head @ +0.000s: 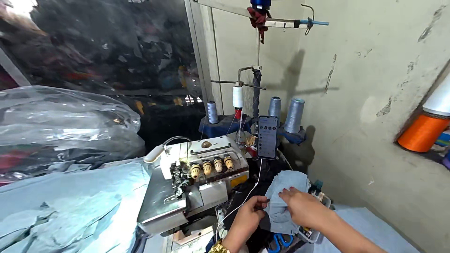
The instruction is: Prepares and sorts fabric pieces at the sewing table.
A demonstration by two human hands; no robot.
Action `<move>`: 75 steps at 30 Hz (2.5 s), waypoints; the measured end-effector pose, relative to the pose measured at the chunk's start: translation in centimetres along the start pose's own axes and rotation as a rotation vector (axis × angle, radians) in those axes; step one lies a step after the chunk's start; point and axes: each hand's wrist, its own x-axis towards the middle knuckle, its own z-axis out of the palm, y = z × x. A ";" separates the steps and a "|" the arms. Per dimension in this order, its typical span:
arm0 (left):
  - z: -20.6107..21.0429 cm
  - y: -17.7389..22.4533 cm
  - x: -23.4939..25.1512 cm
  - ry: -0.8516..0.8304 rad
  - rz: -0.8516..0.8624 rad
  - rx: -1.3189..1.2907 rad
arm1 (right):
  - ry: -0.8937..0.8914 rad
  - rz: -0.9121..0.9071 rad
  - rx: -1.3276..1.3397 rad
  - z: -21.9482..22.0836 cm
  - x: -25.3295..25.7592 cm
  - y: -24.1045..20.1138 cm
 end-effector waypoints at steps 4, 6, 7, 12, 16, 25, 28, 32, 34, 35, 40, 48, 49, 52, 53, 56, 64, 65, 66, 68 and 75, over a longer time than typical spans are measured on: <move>-0.8 0.0 -0.1 0.043 0.058 0.045 | 0.103 -0.064 -0.033 -0.9 0.9 2.0; -0.7 -0.1 0.0 0.051 0.172 0.165 | 0.189 0.004 0.119 -2.9 1.5 3.3; -0.5 -0.3 0.1 0.030 0.259 0.264 | 0.265 0.036 0.199 -4.1 1.8 3.9; -0.6 -0.2 3.0 -0.265 0.483 0.534 | 0.274 0.062 0.156 -6.8 0.9 3.5; -1.7 4.0 5.3 -0.268 0.276 0.474 | 0.010 0.049 0.177 -2.2 -0.1 0.1; -0.5 3.9 4.8 -0.048 0.378 0.146 | 0.258 0.142 0.415 -8.2 1.8 6.9; 0.8 1.7 4.8 -0.171 0.398 0.485 | 0.243 0.171 0.355 -10.8 2.6 7.5; 1.7 1.9 6.1 -0.295 0.352 0.697 | 0.278 0.199 0.319 -11.9 3.4 7.5; 1.4 2.5 5.8 -0.268 0.464 0.674 | 0.328 0.223 0.288 -11.9 2.7 6.9; 1.3 2.6 5.3 -0.235 0.579 0.648 | 0.358 0.221 0.269 -11.7 2.3 6.6; 0.5 2.9 2.4 -0.414 0.567 0.886 | 0.300 0.125 0.215 -7.5 0.3 3.8; -2.1 0.6 1.4 -0.065 0.335 0.490 | 0.844 -0.123 -0.253 6.1 0.1 -1.6; -2.0 0.1 1.4 0.032 0.285 0.370 | 0.860 -0.116 -0.270 6.3 0.0 -1.9; -0.3 0.1 2.8 0.105 0.164 0.018 | 0.717 -0.139 -0.158 7.4 -0.8 -3.4; 0.3 0.7 3.3 0.059 0.129 -0.053 | 0.649 -0.155 -0.081 7.3 -1.2 -3.6; 2.3 2.4 5.2 -0.100 -0.024 -0.117 | 0.490 -0.158 0.368 4.9 -3.7 -1.8; 5.2 4.2 7.3 -0.203 -0.052 -0.151 | 0.842 0.213 1.128 7.7 0.5 0.6; 5.3 3.5 7.6 -0.206 -0.022 -0.107 | 0.863 0.209 1.092 8.3 1.4 0.1; 5.2 2.7 7.8 -0.208 0.001 -0.059 | 0.866 0.215 1.053 8.9 2.1 -0.1; 4.7 2.1 7.9 -0.244 0.026 -0.038 | 0.825 0.230 0.976 8.9 2.5 0.1; 2.5 0.6 4.4 0.055 0.143 -0.354 | 0.795 0.255 0.295 5.1 1.1 0.1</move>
